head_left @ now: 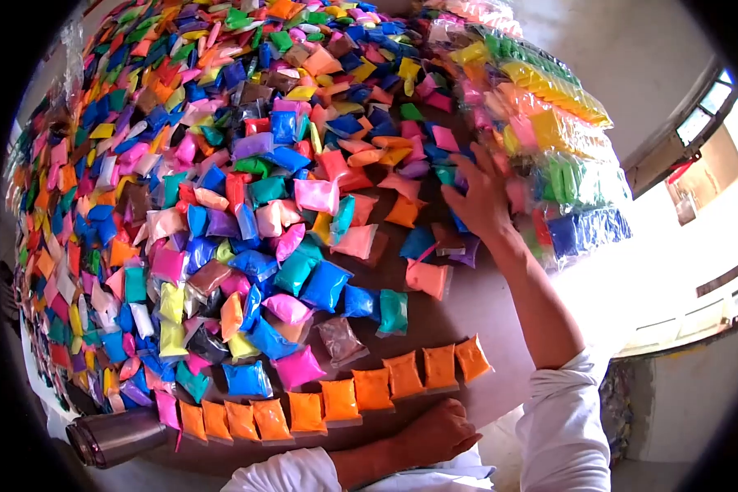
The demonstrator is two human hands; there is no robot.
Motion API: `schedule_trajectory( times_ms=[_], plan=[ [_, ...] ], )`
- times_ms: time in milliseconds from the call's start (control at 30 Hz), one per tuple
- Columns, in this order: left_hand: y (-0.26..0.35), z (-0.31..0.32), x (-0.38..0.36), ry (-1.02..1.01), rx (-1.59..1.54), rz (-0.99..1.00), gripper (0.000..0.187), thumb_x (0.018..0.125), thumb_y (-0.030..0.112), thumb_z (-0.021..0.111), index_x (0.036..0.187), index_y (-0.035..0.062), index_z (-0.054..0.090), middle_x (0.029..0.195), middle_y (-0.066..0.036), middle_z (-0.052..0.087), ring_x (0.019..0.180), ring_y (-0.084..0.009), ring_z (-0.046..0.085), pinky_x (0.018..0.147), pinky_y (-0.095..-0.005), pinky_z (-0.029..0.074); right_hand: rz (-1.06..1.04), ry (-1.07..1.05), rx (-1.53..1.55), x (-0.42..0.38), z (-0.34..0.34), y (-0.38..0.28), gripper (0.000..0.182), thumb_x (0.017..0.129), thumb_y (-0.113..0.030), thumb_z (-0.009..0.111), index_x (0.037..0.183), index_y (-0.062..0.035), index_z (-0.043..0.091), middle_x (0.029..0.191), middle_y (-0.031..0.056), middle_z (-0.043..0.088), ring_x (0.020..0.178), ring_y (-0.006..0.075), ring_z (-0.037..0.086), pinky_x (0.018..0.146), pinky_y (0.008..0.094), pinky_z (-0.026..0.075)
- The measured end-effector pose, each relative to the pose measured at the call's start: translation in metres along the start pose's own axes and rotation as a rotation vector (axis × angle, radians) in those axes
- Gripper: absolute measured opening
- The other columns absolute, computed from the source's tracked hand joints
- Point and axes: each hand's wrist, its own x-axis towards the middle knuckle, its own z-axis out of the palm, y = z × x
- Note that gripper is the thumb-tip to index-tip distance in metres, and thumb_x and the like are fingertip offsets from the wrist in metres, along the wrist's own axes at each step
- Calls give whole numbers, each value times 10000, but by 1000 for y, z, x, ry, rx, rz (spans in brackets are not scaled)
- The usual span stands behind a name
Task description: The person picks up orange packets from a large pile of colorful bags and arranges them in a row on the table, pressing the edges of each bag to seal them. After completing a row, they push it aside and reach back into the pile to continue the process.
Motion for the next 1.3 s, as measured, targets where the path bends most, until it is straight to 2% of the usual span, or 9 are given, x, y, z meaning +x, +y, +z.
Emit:
schedule_trajectory(
  times_ms=[67,133,267,400,500,567,700,1100,1300],
  plan=[
    [-2,1,0,-10,22,13,369,963,269,529,706,36,655,690,-140,634,723,-267,592,847,-399,451,-40,114,-42,13,-12,-13,436,705,-166,748,1118,-85,634,1250,211,546,1123,397,534,954,436,441],
    [-3,4,-1,13,4,22,364,963,271,532,711,40,659,691,-138,636,724,-261,593,849,-396,452,191,-292,351,20,-18,-23,425,724,-173,719,1123,-58,630,1260,196,543,1139,336,544,949,391,451],
    [0,0,-1,30,-23,16,285,918,209,583,698,34,631,697,-141,626,745,-264,596,826,-365,462,-263,-437,269,-5,21,-34,361,764,-102,667,1110,-11,624,1047,176,648,931,318,641,796,341,520],
    [3,0,-1,41,10,-21,300,928,215,569,696,34,630,696,-139,626,747,-262,598,839,-368,456,-355,-154,140,-15,38,-36,363,789,-106,651,1126,19,599,976,154,668,835,328,654,744,334,528],
    [3,0,1,43,52,-32,289,922,211,573,694,43,632,701,-134,630,758,-273,601,842,-370,454,-79,-342,487,-10,10,-47,343,856,-156,606,1160,1,579,1017,144,664,815,302,658,716,336,523],
    [7,-8,1,-38,146,2,270,903,215,591,690,54,635,702,-126,636,768,-289,605,837,-369,458,617,-476,963,-18,-27,-63,307,939,-228,512,1159,-23,571,992,138,662,779,248,653,667,321,508],
    [-3,6,-4,219,49,113,223,858,200,636,678,67,629,683,-107,636,779,-292,621,810,-386,478,919,-344,1647,-71,-56,-54,374,974,-342,443,1137,-19,540,1002,118,648,761,193,634,626,278,490],
    [7,-8,0,186,30,5,260,867,223,637,701,22,635,713,-151,627,718,-353,615,694,-401,509,948,-148,1415,-200,-142,-76,272,890,-263,687,983,-10,651,832,-2,621,700,63,538,607,212,424],
    [12,-20,1,135,-413,-250,331,949,310,555,1020,-3,635,873,-152,672,855,-258,672,752,-340,515,936,-167,1406,-261,-170,-87,319,894,-300,679,1013,-5,657,875,2,642,783,84,593,724,200,480]
  ],
)
